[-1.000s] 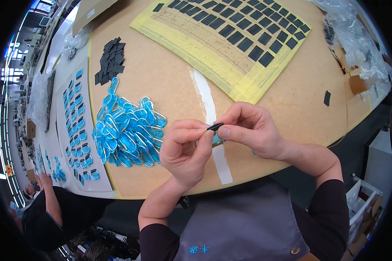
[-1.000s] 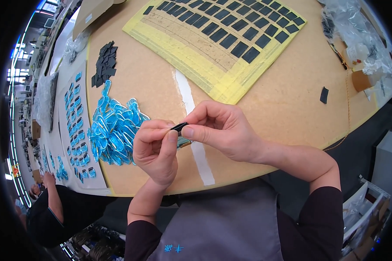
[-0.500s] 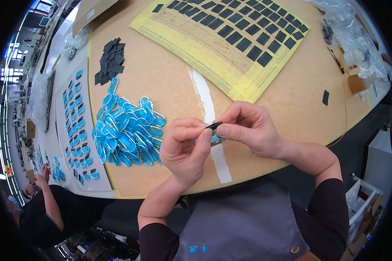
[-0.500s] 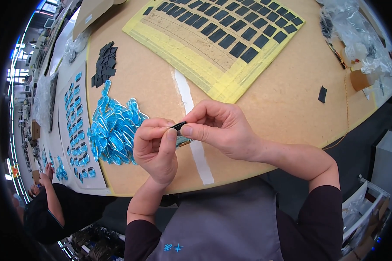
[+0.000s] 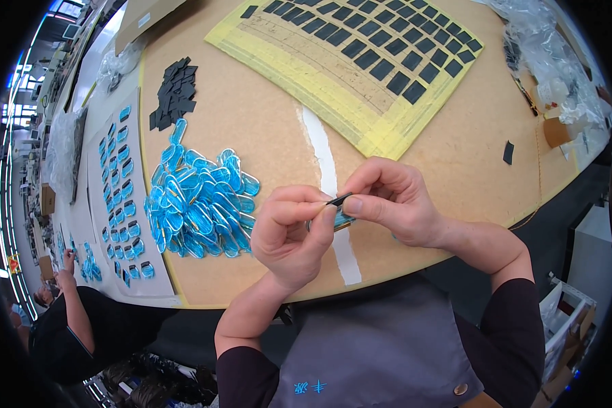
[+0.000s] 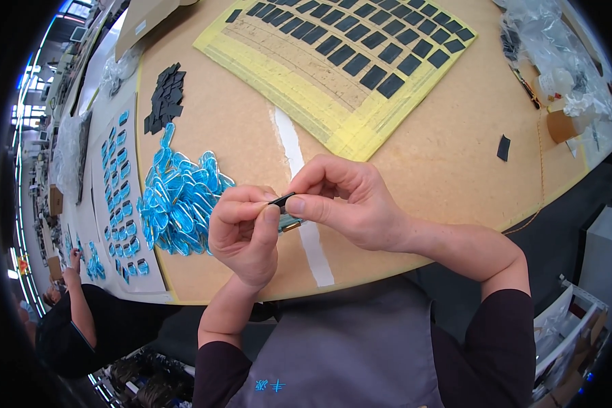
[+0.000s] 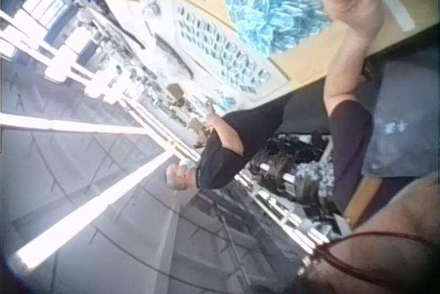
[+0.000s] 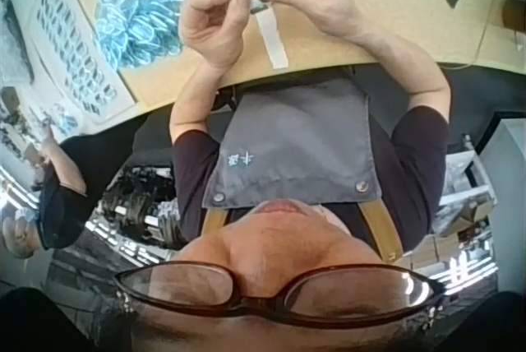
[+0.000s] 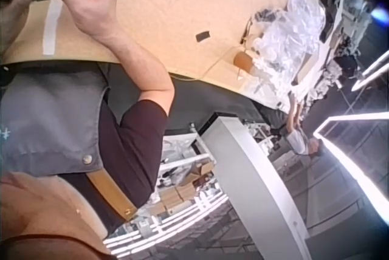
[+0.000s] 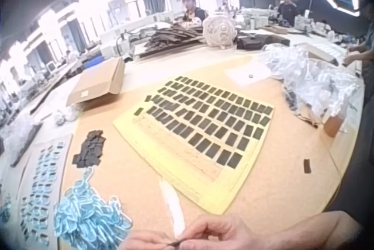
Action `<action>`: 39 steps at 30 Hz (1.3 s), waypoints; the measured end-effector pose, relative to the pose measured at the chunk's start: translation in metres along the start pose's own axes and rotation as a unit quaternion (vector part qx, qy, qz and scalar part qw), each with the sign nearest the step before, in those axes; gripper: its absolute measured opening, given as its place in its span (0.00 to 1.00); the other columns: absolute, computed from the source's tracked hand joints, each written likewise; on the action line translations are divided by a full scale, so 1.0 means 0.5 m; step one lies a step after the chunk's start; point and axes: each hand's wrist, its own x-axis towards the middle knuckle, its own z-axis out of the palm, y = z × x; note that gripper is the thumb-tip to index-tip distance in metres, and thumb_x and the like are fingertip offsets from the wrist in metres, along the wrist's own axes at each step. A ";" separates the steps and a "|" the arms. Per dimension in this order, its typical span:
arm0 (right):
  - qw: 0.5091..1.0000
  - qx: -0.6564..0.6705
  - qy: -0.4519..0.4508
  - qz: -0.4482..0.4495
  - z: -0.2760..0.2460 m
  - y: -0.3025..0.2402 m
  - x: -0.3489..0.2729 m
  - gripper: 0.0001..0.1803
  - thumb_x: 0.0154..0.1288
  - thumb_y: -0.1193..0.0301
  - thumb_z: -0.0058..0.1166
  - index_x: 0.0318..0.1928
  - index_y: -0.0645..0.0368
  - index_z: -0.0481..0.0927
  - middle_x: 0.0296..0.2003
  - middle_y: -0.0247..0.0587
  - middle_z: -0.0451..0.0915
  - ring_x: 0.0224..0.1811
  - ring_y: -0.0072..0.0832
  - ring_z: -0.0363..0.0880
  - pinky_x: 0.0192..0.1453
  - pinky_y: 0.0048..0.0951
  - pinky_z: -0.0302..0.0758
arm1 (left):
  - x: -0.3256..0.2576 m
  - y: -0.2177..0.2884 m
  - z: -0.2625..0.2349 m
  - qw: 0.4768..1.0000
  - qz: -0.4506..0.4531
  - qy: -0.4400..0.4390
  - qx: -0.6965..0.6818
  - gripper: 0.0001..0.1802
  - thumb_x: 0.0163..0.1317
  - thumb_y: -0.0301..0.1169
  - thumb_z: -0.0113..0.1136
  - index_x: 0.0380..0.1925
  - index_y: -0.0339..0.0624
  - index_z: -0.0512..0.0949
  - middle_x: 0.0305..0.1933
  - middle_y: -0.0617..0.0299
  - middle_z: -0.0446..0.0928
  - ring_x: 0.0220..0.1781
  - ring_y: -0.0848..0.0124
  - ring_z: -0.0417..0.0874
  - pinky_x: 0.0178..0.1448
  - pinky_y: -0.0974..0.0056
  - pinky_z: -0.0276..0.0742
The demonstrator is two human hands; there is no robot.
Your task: Assembling small blue hardware components by manually applying adhesive black backings to them.
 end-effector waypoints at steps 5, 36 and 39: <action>1.000 -0.024 -0.011 -0.010 -0.001 0.001 -0.003 0.06 0.67 0.78 0.55 0.43 0.63 0.76 0.37 0.37 0.80 0.39 0.17 0.79 0.44 0.19 0.77 | 0.000 0.003 0.002 1.000 0.020 -0.004 0.005 0.13 0.54 0.12 0.64 0.37 0.35 0.75 0.42 0.52 0.77 0.41 0.71 0.80 0.45 0.71 0.77; 0.996 -0.066 -0.031 -0.046 -0.002 -0.002 -0.001 0.06 0.60 0.81 0.60 0.38 0.61 0.80 0.32 0.33 0.77 0.33 0.17 0.72 0.38 0.20 0.69 | 0.005 0.002 -0.004 0.995 0.082 -0.045 0.047 0.15 0.50 0.12 0.66 0.35 0.37 0.73 0.38 0.51 0.79 0.36 0.70 0.81 0.37 0.70 0.77; 0.994 -0.069 -0.033 -0.078 -0.003 0.005 0.000 0.05 0.60 0.80 0.60 0.37 0.61 0.79 0.31 0.32 0.77 0.32 0.16 0.72 0.37 0.19 0.69 | 0.005 0.003 -0.004 0.994 0.084 -0.050 0.040 0.15 0.50 0.13 0.66 0.36 0.37 0.74 0.38 0.51 0.79 0.35 0.69 0.81 0.37 0.69 0.78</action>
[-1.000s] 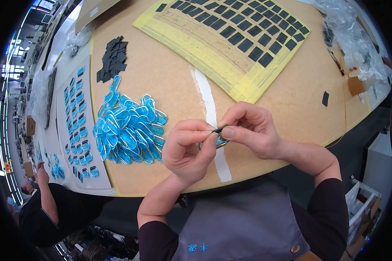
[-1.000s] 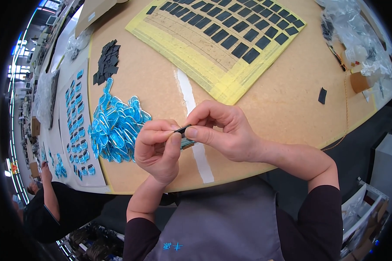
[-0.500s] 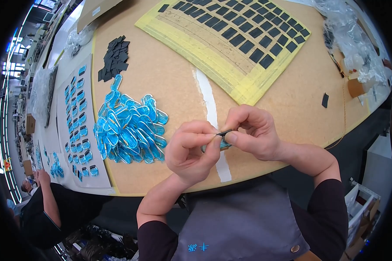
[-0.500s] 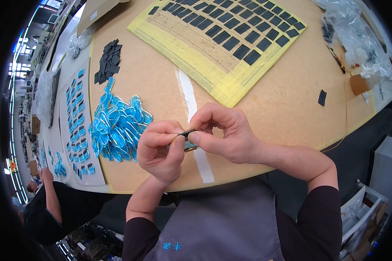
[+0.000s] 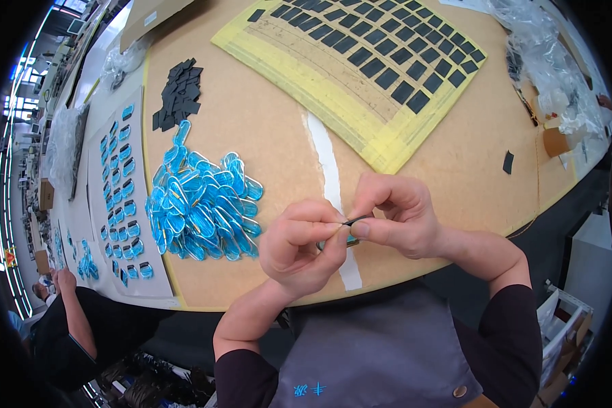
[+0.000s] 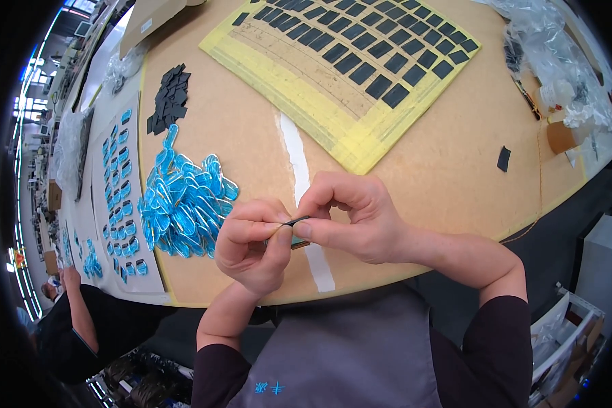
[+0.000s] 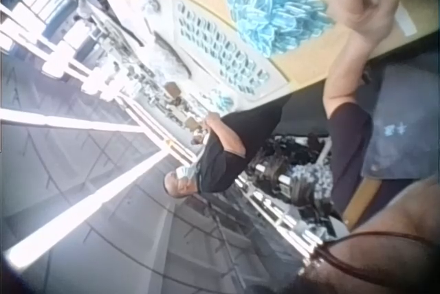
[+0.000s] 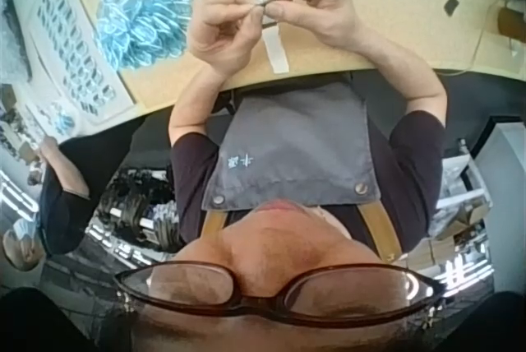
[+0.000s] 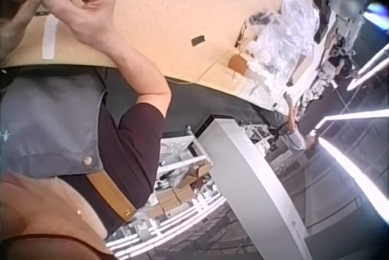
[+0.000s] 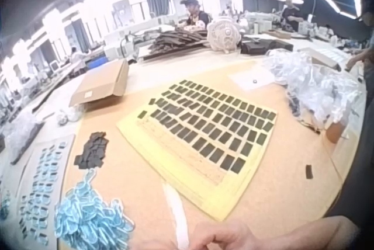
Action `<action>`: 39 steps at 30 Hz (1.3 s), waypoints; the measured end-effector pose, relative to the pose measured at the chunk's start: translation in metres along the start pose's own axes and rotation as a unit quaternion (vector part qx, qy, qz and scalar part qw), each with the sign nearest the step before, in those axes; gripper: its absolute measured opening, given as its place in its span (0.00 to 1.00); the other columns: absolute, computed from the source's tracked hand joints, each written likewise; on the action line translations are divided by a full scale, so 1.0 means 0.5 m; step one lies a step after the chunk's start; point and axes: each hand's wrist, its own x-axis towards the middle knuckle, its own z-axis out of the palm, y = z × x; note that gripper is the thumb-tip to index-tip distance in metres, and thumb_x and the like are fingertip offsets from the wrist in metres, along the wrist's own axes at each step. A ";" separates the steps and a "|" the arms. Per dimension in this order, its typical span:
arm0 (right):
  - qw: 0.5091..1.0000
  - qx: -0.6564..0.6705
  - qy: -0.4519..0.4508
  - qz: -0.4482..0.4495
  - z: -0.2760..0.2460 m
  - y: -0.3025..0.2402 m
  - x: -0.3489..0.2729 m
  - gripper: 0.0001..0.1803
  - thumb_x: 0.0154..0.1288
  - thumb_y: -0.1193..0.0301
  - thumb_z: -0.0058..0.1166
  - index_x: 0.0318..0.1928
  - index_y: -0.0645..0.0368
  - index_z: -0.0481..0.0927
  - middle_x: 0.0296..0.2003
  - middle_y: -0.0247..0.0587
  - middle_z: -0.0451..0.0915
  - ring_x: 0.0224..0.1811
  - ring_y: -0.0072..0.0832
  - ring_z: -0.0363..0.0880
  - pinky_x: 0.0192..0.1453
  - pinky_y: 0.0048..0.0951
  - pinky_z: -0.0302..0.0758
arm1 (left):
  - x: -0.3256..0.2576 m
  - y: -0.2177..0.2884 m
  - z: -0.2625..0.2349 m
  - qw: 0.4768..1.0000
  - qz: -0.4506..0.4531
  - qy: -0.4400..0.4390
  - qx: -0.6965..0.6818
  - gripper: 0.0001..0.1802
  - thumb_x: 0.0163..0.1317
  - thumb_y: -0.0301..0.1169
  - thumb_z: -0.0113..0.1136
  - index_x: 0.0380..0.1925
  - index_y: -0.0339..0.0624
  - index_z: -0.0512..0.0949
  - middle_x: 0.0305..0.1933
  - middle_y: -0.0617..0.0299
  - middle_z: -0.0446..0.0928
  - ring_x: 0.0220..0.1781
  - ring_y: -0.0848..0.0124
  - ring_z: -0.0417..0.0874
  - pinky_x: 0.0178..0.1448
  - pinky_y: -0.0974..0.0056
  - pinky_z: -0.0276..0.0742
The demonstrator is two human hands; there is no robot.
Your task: Assembling small blue hardware components by manually applying adhesive black backings to them.
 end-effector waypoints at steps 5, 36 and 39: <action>1.000 -0.003 0.014 -0.023 -0.004 -0.009 0.001 0.04 0.61 0.80 0.59 0.37 0.62 0.78 0.30 0.31 0.76 0.32 0.14 0.73 0.36 0.19 0.69 | 0.011 0.002 -0.016 0.998 0.022 -0.049 0.045 0.17 0.49 0.14 0.69 0.39 0.36 0.77 0.38 0.50 0.80 0.36 0.66 0.82 0.37 0.69 0.78; 0.998 -0.011 0.013 0.068 -0.012 -0.027 0.012 0.07 0.60 0.80 0.60 0.38 0.63 0.77 0.34 0.33 0.77 0.34 0.14 0.73 0.38 0.17 0.70 | 0.016 0.011 -0.015 0.997 -0.078 -0.019 0.010 0.13 0.52 0.12 0.64 0.38 0.33 0.79 0.38 0.51 0.81 0.38 0.68 0.82 0.40 0.70 0.76; 0.998 -0.022 0.003 0.062 -0.013 -0.020 0.010 0.06 0.61 0.81 0.60 0.39 0.64 0.78 0.35 0.34 0.78 0.36 0.16 0.75 0.40 0.18 0.72 | 0.018 0.011 -0.016 0.997 -0.071 -0.027 0.020 0.13 0.51 0.12 0.64 0.38 0.33 0.79 0.38 0.52 0.81 0.37 0.69 0.82 0.40 0.70 0.77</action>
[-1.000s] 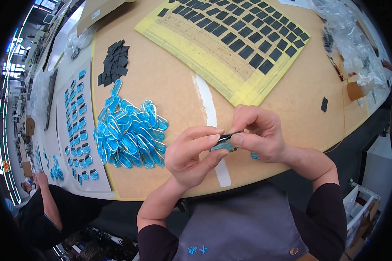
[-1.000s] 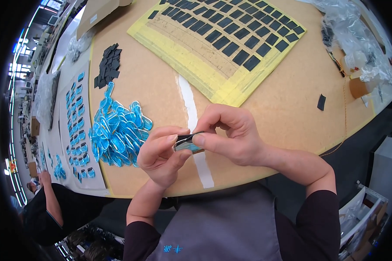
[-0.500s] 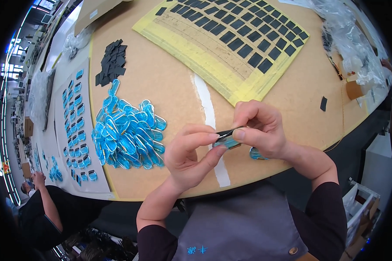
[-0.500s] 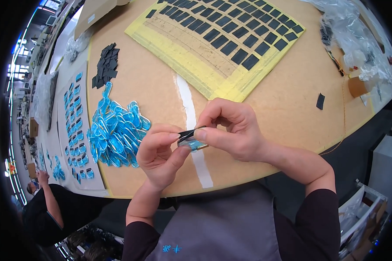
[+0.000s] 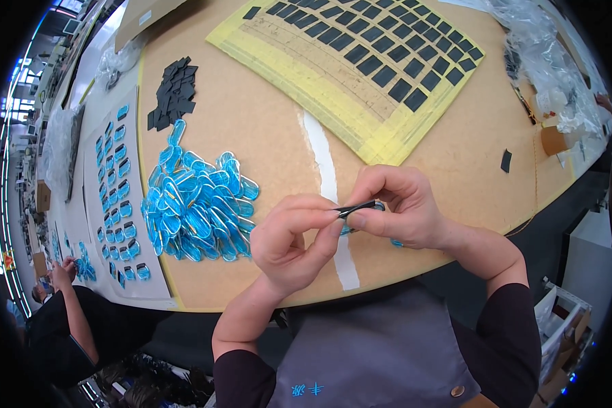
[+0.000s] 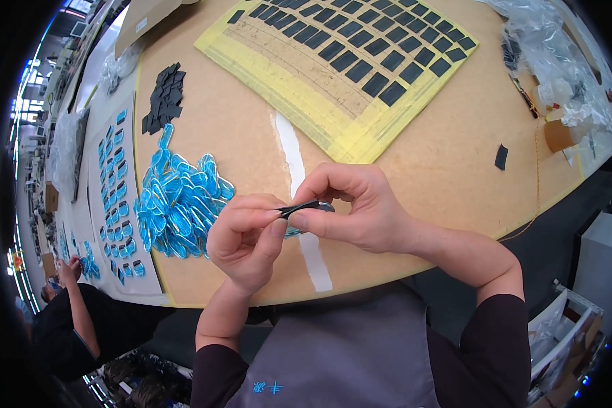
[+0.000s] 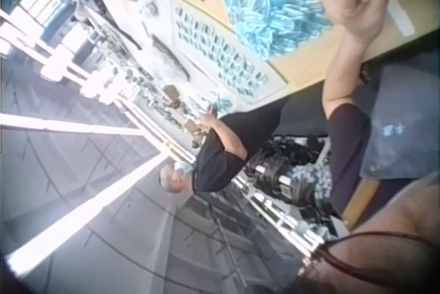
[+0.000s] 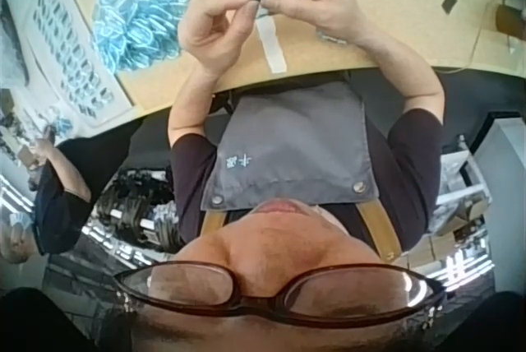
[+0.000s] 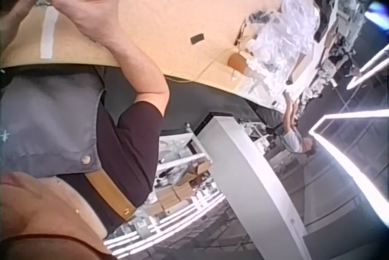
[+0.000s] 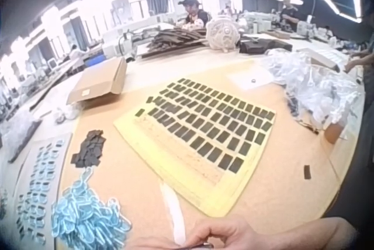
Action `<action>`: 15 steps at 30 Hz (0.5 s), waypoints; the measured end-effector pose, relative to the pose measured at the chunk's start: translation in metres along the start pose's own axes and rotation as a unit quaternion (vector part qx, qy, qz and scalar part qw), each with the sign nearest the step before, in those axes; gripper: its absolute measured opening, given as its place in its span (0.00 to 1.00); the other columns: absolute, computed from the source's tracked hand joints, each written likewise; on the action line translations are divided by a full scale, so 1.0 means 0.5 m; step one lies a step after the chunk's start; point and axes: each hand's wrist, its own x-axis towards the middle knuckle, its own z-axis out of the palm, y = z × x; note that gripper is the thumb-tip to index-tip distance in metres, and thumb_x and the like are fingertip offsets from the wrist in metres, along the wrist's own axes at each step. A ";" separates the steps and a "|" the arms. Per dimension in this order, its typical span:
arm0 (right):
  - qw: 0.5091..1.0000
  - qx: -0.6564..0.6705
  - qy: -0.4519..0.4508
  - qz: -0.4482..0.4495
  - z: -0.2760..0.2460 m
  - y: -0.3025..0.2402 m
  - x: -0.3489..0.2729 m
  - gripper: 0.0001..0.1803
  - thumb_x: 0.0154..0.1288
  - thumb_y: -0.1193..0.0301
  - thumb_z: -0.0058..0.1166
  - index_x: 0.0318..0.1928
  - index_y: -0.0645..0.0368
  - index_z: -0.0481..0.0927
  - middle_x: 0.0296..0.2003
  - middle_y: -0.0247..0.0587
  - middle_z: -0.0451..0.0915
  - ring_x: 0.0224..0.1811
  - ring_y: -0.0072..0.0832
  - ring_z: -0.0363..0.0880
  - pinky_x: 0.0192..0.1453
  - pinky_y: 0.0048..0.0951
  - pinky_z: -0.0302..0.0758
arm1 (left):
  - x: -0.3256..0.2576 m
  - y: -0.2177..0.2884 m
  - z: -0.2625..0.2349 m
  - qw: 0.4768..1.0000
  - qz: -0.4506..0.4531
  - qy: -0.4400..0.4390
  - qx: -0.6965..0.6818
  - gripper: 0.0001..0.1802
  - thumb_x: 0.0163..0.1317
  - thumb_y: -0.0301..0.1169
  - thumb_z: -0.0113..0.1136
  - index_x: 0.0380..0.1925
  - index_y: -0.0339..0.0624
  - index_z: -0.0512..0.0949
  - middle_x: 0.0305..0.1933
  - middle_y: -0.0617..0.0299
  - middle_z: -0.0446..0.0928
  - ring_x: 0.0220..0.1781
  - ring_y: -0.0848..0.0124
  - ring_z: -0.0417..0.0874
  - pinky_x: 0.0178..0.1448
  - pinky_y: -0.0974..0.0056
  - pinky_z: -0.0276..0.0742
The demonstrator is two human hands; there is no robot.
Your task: Assembling small blue hardware components by manually applying adhesive black backings to them.
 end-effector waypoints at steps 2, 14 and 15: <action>1.000 0.007 0.004 -0.008 0.002 0.001 0.001 0.06 0.61 0.81 0.60 0.39 0.64 0.79 0.35 0.35 0.78 0.36 0.16 0.76 0.40 0.19 0.72 | -0.001 -0.001 0.000 1.000 -0.004 -0.002 0.006 0.13 0.51 0.12 0.65 0.37 0.33 0.79 0.38 0.52 0.81 0.37 0.69 0.82 0.39 0.70 0.77; 1.000 0.026 0.010 -0.001 0.007 0.002 0.000 0.06 0.61 0.81 0.60 0.40 0.63 0.79 0.34 0.35 0.79 0.38 0.18 0.77 0.41 0.20 0.73 | -0.007 -0.007 0.013 0.999 -0.009 0.030 -0.010 0.12 0.51 0.13 0.65 0.36 0.34 0.78 0.39 0.51 0.80 0.38 0.70 0.81 0.41 0.71 0.75; 0.999 0.032 0.012 -0.001 0.008 0.001 0.000 0.06 0.61 0.81 0.60 0.39 0.63 0.79 0.34 0.35 0.79 0.37 0.18 0.77 0.40 0.20 0.72 | -0.009 -0.006 0.015 0.999 -0.014 0.034 -0.017 0.12 0.52 0.13 0.64 0.36 0.34 0.77 0.39 0.51 0.80 0.38 0.70 0.81 0.41 0.71 0.75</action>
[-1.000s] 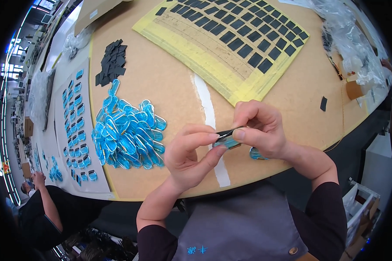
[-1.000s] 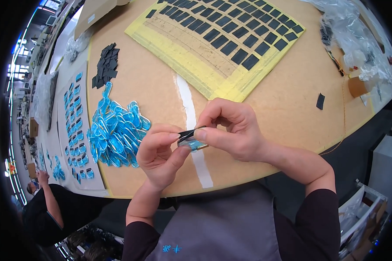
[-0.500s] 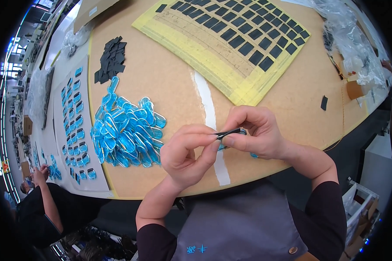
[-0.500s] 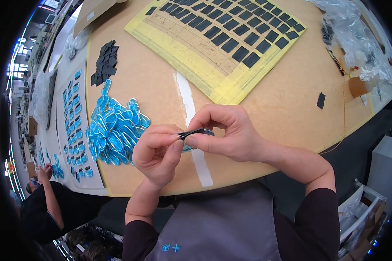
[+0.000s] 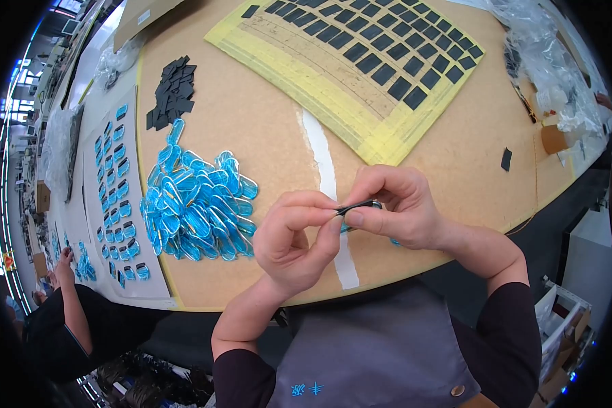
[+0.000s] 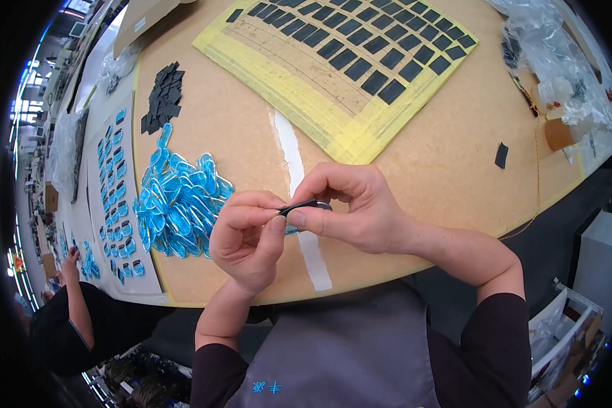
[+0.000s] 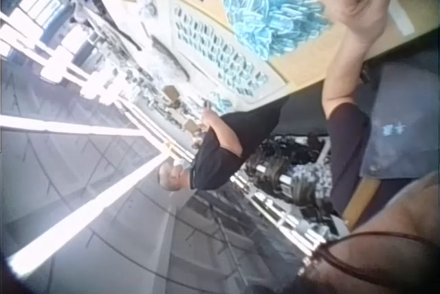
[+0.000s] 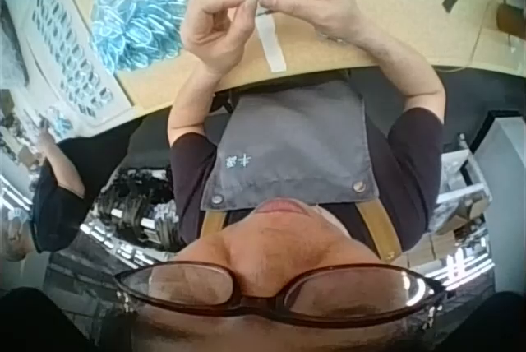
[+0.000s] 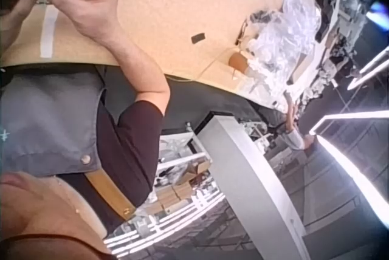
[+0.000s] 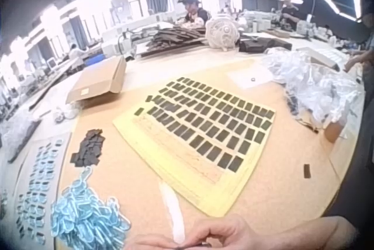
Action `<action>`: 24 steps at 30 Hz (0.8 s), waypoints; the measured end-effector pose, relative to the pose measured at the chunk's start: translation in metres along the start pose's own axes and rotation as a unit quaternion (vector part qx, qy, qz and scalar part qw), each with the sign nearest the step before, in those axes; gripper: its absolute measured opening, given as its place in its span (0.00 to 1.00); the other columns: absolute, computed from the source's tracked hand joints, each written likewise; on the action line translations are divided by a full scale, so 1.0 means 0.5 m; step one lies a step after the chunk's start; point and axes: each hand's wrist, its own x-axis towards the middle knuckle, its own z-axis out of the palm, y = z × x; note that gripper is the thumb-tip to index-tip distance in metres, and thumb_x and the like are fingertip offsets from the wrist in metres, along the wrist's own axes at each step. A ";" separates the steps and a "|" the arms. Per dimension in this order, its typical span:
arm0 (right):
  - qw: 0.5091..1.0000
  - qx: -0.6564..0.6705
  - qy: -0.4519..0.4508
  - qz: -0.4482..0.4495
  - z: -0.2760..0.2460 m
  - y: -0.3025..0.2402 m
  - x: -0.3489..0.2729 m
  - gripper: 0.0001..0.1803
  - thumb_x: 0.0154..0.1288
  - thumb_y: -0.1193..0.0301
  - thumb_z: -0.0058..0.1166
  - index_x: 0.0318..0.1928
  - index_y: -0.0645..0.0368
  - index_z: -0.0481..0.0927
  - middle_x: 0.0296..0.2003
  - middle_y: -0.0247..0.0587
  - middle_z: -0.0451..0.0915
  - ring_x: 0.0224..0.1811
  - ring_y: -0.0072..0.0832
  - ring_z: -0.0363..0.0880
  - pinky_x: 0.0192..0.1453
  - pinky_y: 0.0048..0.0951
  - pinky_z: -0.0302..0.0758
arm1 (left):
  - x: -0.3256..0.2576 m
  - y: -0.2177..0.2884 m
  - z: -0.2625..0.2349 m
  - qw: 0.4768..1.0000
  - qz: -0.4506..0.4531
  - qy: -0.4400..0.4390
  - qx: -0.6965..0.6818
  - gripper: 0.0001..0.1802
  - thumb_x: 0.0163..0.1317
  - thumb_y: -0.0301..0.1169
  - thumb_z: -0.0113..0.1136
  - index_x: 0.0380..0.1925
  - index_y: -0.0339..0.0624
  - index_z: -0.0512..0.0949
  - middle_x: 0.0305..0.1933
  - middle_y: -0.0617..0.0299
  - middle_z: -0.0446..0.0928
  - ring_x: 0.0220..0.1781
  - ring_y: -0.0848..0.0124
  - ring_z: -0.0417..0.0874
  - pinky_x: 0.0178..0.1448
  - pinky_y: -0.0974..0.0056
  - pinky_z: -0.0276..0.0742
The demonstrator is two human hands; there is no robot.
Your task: Assembling small blue hardware components by manually applying adhesive black backings to them.
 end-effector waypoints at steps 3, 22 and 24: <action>1.000 -0.003 0.003 -0.011 -0.001 0.006 0.000 0.06 0.61 0.79 0.61 0.39 0.63 0.80 0.34 0.34 0.80 0.36 0.15 0.76 0.39 0.18 0.72 | -0.002 0.000 0.004 1.000 -0.002 0.007 -0.007 0.12 0.51 0.12 0.64 0.36 0.34 0.77 0.39 0.51 0.79 0.38 0.70 0.81 0.40 0.72 0.75; 0.996 -0.031 0.018 -0.082 -0.005 0.013 -0.002 0.05 0.61 0.78 0.61 0.38 0.63 0.81 0.32 0.32 0.79 0.33 0.13 0.73 0.35 0.18 0.67 | 0.012 0.012 0.021 0.989 -0.089 0.053 -0.110 0.11 0.52 0.13 0.65 0.35 0.34 0.76 0.39 0.53 0.80 0.39 0.71 0.80 0.46 0.70 0.75; 0.995 -0.041 0.020 -0.094 -0.011 0.019 -0.003 0.05 0.62 0.79 0.60 0.39 0.63 0.81 0.32 0.32 0.79 0.33 0.14 0.73 0.35 0.18 0.67 | 0.009 0.003 -0.002 0.989 -0.110 -0.003 -0.099 0.10 0.54 0.14 0.64 0.34 0.34 0.76 0.38 0.55 0.80 0.38 0.72 0.80 0.44 0.70 0.74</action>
